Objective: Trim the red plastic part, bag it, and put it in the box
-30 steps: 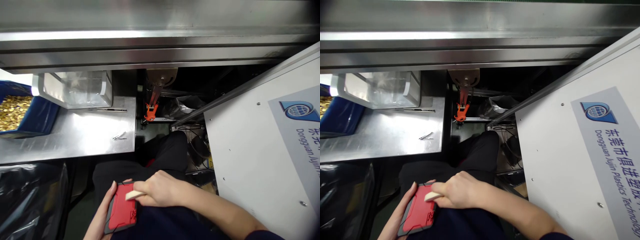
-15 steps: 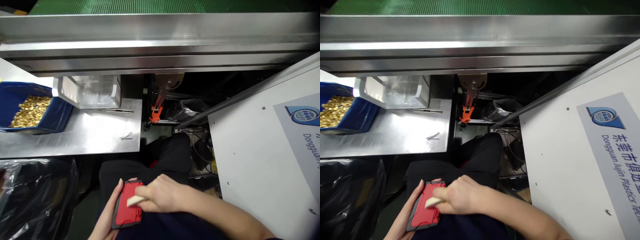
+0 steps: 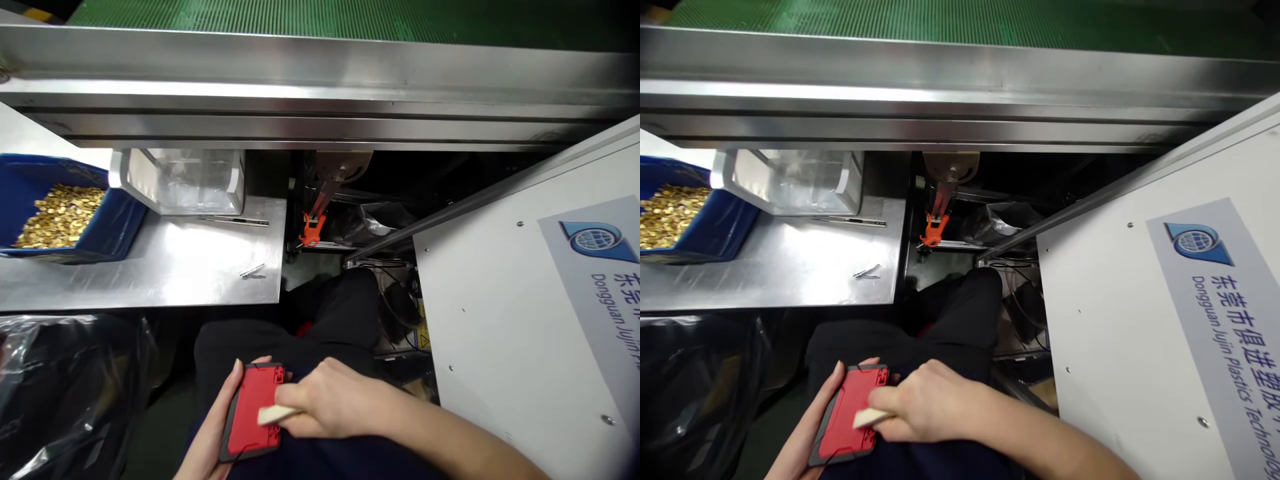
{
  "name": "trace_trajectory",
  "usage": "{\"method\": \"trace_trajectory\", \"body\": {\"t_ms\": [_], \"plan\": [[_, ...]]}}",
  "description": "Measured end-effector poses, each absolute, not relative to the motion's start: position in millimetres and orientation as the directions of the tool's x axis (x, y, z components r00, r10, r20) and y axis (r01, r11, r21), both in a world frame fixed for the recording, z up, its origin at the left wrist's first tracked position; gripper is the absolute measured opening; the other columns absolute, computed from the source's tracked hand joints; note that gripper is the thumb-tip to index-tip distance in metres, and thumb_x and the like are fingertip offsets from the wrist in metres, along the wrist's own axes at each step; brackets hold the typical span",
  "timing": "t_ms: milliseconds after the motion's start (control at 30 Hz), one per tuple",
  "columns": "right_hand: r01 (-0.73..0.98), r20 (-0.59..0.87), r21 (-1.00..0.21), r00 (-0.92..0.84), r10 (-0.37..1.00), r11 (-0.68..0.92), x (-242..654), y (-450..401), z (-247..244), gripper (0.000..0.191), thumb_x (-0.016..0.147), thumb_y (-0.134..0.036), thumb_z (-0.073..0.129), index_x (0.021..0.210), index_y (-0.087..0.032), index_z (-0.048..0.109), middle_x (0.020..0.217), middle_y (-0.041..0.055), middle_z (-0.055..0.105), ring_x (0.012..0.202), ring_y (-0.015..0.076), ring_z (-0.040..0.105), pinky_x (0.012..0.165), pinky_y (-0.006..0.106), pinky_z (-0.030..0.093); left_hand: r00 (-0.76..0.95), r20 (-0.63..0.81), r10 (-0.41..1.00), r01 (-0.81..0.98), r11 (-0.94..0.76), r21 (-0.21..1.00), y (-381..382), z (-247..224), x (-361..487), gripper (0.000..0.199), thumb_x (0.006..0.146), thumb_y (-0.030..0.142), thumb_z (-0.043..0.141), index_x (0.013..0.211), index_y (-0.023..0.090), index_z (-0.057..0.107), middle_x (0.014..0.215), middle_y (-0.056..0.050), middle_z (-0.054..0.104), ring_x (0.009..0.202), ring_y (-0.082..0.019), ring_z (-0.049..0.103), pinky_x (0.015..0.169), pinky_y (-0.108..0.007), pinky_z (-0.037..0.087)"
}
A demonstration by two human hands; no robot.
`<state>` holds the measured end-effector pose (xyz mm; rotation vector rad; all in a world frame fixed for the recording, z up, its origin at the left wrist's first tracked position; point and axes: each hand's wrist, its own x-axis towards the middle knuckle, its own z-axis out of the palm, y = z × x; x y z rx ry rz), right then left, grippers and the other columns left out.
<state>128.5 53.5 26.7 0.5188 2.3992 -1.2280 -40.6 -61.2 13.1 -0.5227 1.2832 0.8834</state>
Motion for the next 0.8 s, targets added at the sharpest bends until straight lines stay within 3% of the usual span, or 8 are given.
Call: {"method": "trace_trajectory", "body": {"t_ms": [67, 167, 333, 433, 533, 800], "plan": [[0.508, -0.506, -0.670, -0.846, 0.169, 0.540, 127, 53, 26, 0.030, 0.105, -0.052, 0.048, 0.127, -0.038, 0.062, 0.096, -0.0044, 0.076, 0.080, 0.0161, 0.071, 0.063, 0.025, 0.034, 0.042, -0.964, 0.263, -0.812, 0.571, 0.120, -62, 11, -42, 0.046, 0.098, 0.041, 0.062, 0.127, 0.005, 0.068, 0.097, -0.021, 0.082, 0.080, -0.033, 0.080, 0.074, -0.045, 0.068], [0.555, -0.536, -0.610, -0.815, 0.221, 0.565, 125, 52, 25, 0.032, 0.105, -0.053, 0.047, 0.121, -0.032, 0.063, 0.089, -0.0029, 0.075, 0.073, 0.0163, 0.069, 0.060, 0.026, 0.031, 0.021, -0.971, 0.238, -0.830, 0.545, 0.115, -64, 7, -43, 0.041, 0.096, 0.038, 0.066, 0.118, 0.004, 0.071, 0.086, -0.019, 0.082, 0.069, -0.029, 0.079, 0.067, -0.039, 0.068], [0.496, -0.506, -0.649, -0.848, 0.160, 0.577, 120, 52, 25, 0.030, 0.104, -0.054, 0.049, 0.121, -0.033, 0.063, 0.092, -0.0032, 0.075, 0.074, 0.0155, 0.070, 0.059, 0.026, 0.030, 0.037, -0.964, 0.262, -0.838, 0.533, 0.113, -66, 5, -44, 0.043, 0.095, 0.041, 0.067, 0.122, 0.007, 0.071, 0.094, -0.020, 0.082, 0.077, -0.032, 0.080, 0.069, -0.042, 0.067], [0.538, -0.522, -0.607, -0.825, 0.216, 0.585, 118, 54, 25, 0.035, 0.105, -0.056, 0.045, 0.120, -0.030, 0.063, 0.087, -0.0021, 0.075, 0.071, 0.0166, 0.069, 0.059, 0.027, 0.028, 0.029, -0.973, 0.229, -0.845, 0.525, 0.099, -66, 6, -44, 0.042, 0.093, 0.040, 0.070, 0.116, 0.006, 0.072, 0.089, -0.019, 0.082, 0.065, -0.029, 0.078, 0.063, -0.038, 0.067], [0.505, -0.516, -0.640, -0.841, 0.163, 0.579, 118, 54, 24, 0.028, 0.104, -0.051, 0.050, 0.117, -0.030, 0.064, 0.089, -0.0028, 0.075, 0.072, 0.0154, 0.069, 0.059, 0.026, 0.029, 0.024, -0.970, 0.241, -0.852, 0.513, 0.106, -64, 8, -44, 0.041, 0.094, 0.039, 0.068, 0.122, 0.008, 0.071, 0.091, -0.017, 0.083, 0.066, -0.028, 0.078, 0.063, -0.038, 0.067], [0.536, -0.527, -0.638, -0.827, 0.195, 0.552, 123, 55, 19, 0.026, 0.103, -0.048, 0.053, 0.116, -0.029, 0.064, 0.085, -0.0028, 0.073, 0.070, 0.0159, 0.068, 0.059, 0.026, 0.028, 0.001, -0.975, 0.222, -0.864, 0.491, 0.111, -67, 3, -46, 0.030, 0.091, 0.035, 0.073, 0.105, 0.009, 0.074, 0.069, -0.010, 0.078, 0.056, -0.023, 0.074, 0.055, -0.029, 0.063]]}}
